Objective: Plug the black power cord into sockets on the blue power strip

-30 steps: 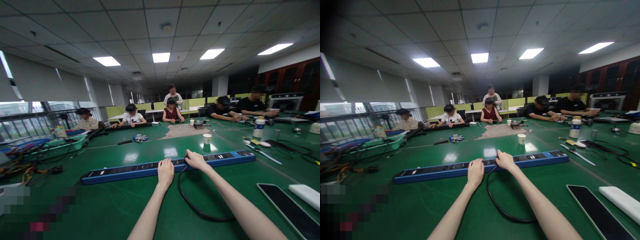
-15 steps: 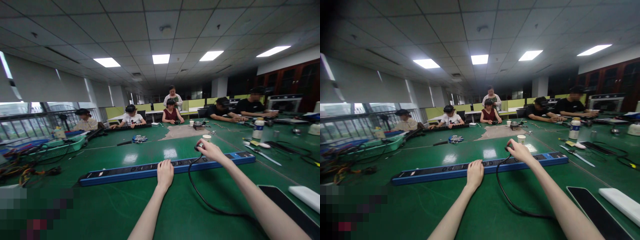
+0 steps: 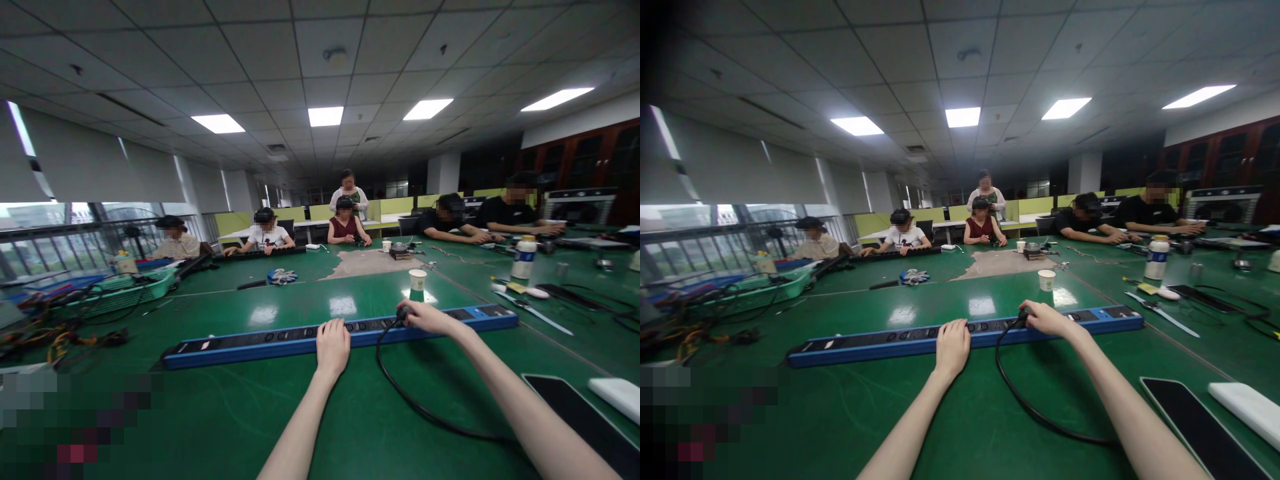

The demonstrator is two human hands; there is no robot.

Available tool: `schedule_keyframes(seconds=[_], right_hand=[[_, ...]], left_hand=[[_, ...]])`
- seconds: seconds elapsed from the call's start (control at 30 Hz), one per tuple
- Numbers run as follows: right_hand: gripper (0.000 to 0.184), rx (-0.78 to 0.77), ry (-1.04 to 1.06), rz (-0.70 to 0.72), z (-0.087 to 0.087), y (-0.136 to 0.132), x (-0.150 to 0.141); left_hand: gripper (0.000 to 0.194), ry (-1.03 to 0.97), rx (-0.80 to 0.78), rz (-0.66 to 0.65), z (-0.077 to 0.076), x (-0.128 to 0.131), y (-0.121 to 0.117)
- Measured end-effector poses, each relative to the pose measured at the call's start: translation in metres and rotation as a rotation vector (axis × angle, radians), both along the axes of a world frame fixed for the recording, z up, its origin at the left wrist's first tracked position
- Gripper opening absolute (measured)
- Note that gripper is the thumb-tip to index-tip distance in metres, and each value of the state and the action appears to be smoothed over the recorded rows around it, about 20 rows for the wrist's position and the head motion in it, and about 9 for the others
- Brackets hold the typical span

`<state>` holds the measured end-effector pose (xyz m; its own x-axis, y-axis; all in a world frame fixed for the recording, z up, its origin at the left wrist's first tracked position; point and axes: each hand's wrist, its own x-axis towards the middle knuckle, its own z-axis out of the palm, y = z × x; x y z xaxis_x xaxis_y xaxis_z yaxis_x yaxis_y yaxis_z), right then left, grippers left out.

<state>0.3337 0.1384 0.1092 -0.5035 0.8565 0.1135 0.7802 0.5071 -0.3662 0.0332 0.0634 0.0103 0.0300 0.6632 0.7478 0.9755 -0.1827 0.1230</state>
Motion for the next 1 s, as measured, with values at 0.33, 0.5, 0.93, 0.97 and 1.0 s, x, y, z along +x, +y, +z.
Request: schedule_keyframes(seconds=[0.33,0.5,0.93,0.97,1.0], right_hand=[[0.023,0.334,-0.318,-0.047,0.015,0.001,0.0],[0.033,0.375,-0.201,-0.288,0.008,0.003,-0.008],[0.034,0.278,-0.236,-0.514,0.008,-0.019,-0.057],[0.034,0.273,-0.24,-0.511,0.008,-0.019,-0.06],[0.033,0.267,-0.243,-0.508,0.009,-0.019,-0.062]], left_hand=[[0.034,-0.014,0.011,-0.002,0.001,0.001,-0.001],[0.033,-0.018,0.012,-0.003,0.002,0.001,-0.002],[0.035,-0.014,0.008,-0.006,0.0,0.0,0.0],[0.035,-0.014,0.007,-0.004,0.0,0.001,0.0],[0.034,-0.014,0.007,-0.001,0.0,0.001,0.0]])
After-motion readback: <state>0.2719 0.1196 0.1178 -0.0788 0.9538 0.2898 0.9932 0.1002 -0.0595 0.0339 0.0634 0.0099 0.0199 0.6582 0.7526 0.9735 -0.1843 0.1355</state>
